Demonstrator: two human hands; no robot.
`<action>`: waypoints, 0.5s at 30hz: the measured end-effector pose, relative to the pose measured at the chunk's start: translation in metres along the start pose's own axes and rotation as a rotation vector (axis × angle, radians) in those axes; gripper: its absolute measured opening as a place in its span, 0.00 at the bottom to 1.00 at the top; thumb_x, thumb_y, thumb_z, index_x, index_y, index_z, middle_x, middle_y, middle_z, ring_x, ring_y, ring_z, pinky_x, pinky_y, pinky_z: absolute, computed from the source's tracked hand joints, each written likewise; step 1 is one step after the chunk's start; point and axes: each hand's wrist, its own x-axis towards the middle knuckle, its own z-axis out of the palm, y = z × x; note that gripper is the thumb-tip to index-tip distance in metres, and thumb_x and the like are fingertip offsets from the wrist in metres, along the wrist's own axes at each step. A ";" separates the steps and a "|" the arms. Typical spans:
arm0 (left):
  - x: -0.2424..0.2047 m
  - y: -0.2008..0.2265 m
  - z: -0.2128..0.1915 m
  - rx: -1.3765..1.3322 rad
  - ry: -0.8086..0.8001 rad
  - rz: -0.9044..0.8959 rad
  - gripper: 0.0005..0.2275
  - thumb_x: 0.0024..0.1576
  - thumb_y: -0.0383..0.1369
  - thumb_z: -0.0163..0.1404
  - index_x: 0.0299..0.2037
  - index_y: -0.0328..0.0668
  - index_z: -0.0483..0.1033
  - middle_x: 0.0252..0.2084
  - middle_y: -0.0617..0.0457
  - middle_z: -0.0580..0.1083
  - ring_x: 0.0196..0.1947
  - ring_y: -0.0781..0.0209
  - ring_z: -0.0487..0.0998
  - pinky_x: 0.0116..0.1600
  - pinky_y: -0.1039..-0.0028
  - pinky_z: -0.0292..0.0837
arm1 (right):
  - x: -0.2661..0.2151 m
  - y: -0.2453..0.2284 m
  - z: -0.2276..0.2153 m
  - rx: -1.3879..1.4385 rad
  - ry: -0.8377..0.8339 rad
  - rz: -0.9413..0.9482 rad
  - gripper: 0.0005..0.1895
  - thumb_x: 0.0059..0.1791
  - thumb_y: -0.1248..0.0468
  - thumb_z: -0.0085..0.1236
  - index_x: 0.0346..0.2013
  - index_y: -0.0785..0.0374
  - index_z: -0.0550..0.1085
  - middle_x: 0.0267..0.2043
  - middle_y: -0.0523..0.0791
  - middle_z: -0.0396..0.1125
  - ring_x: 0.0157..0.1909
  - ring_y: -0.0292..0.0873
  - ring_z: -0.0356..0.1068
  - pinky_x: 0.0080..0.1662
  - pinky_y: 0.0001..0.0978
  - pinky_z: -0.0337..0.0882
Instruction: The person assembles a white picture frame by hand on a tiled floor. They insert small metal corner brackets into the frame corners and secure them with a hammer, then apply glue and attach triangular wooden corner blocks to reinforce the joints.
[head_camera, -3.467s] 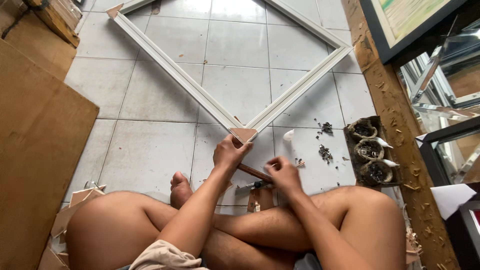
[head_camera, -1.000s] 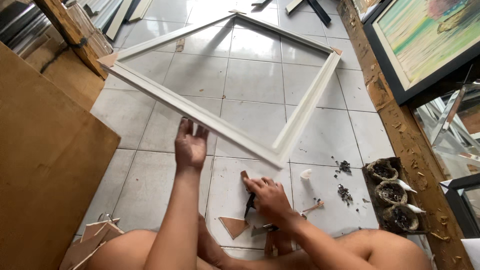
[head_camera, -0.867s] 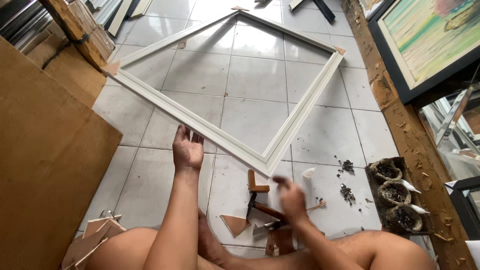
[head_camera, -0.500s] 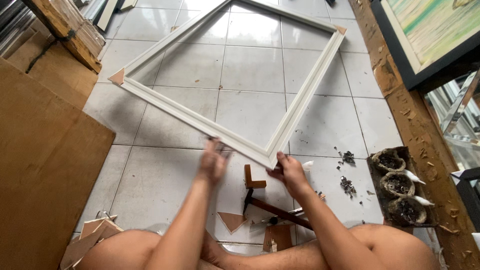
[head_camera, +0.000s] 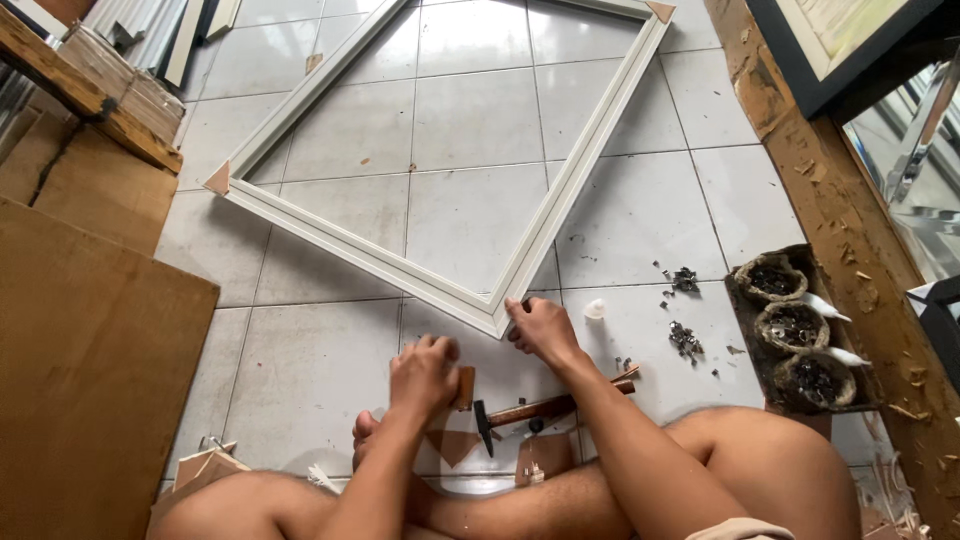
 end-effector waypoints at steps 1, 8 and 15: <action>-0.009 0.017 -0.015 0.003 0.002 -0.001 0.08 0.54 0.49 0.54 0.40 0.68 0.75 0.46 0.62 0.74 0.52 0.55 0.76 0.54 0.54 0.71 | -0.001 0.003 0.000 0.002 -0.001 -0.002 0.26 0.53 0.46 0.51 0.34 0.70 0.76 0.22 0.52 0.75 0.20 0.45 0.77 0.24 0.32 0.80; -0.058 0.080 -0.074 -0.041 -0.009 0.184 0.30 0.63 0.47 0.46 0.75 0.54 0.51 0.75 0.42 0.52 0.70 0.36 0.60 0.59 0.44 0.71 | -0.047 0.000 -0.022 0.048 0.510 -0.157 0.21 0.57 0.50 0.45 0.34 0.59 0.79 0.25 0.51 0.72 0.33 0.51 0.75 0.42 0.47 0.74; -0.065 0.060 -0.109 0.138 -0.138 0.350 0.18 0.58 0.51 0.46 0.55 0.61 0.77 0.60 0.54 0.73 0.60 0.45 0.74 0.51 0.46 0.75 | -0.046 0.049 -0.116 -0.456 0.604 -0.029 0.32 0.46 0.62 0.63 0.65 0.51 0.67 0.59 0.44 0.65 0.65 0.64 0.58 0.60 0.66 0.60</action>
